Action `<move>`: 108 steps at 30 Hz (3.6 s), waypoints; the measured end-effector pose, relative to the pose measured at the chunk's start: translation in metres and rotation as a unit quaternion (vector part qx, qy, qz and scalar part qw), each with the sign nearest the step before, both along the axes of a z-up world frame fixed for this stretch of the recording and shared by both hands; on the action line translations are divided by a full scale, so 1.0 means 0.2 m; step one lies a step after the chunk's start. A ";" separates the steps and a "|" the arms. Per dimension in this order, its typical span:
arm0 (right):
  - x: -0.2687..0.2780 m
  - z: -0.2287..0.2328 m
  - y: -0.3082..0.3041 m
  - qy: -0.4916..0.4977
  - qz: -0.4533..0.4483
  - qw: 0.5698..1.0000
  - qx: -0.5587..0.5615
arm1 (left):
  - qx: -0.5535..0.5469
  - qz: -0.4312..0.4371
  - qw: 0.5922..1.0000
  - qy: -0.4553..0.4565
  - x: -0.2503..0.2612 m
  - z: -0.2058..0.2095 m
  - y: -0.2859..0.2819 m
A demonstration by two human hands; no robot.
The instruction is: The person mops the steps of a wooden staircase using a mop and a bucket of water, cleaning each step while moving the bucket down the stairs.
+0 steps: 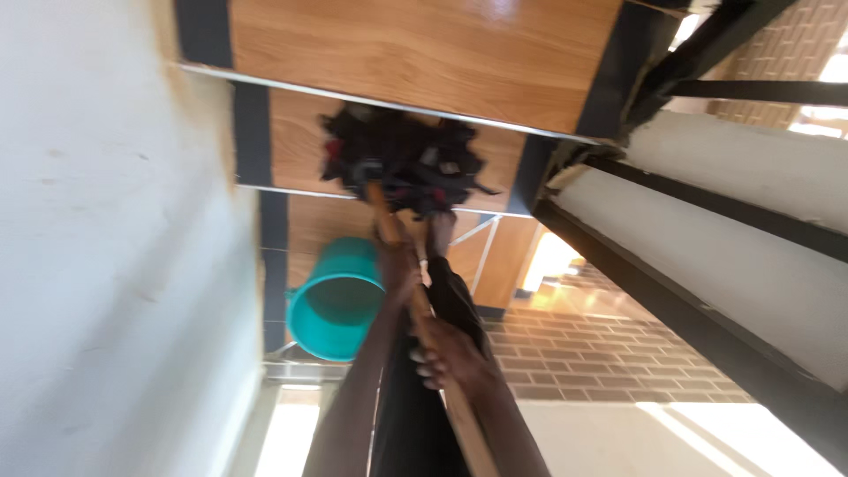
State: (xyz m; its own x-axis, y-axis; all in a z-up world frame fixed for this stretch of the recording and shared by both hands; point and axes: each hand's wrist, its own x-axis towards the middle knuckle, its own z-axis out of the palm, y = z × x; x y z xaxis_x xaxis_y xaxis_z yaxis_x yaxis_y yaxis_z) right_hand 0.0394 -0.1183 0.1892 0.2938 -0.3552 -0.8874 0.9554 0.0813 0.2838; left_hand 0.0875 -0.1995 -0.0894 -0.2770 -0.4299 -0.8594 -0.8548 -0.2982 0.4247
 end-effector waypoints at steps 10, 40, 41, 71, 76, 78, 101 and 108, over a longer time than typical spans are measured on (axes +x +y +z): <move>0.09 -0.20 -0.71 -0.029 -0.088 0.985 -0.144 | 0.107 0.236 0.956 0.141 0.14 0.36 -1.15; -0.40 0.34 0.74 0.061 0.145 0.957 0.245 | 0.220 0.154 0.963 0.010 -0.54 0.54 1.02; -0.39 0.33 0.67 0.062 0.148 0.956 0.245 | 0.216 0.174 0.961 0.018 -0.50 0.54 0.92; -0.28 0.03 0.22 0.059 -0.025 0.997 -0.034 | 0.118 0.276 0.954 -0.013 -0.40 0.34 -0.02; -0.31 0.10 0.74 0.072 0.011 0.986 0.150 | 0.205 0.214 0.953 -0.065 -0.59 0.31 0.71; -0.29 0.11 0.93 0.043 -0.083 0.988 0.127 | 0.230 0.263 0.937 -0.003 -0.58 0.31 1.03; -0.10 0.08 -0.17 -0.013 0.104 0.994 -0.026 | 0.173 0.293 0.916 0.213 0.30 -0.09 -0.12; -0.03 -0.25 -0.62 -0.072 0.043 0.983 -0.165 | 0.071 0.405 0.907 0.088 0.27 0.03 -0.96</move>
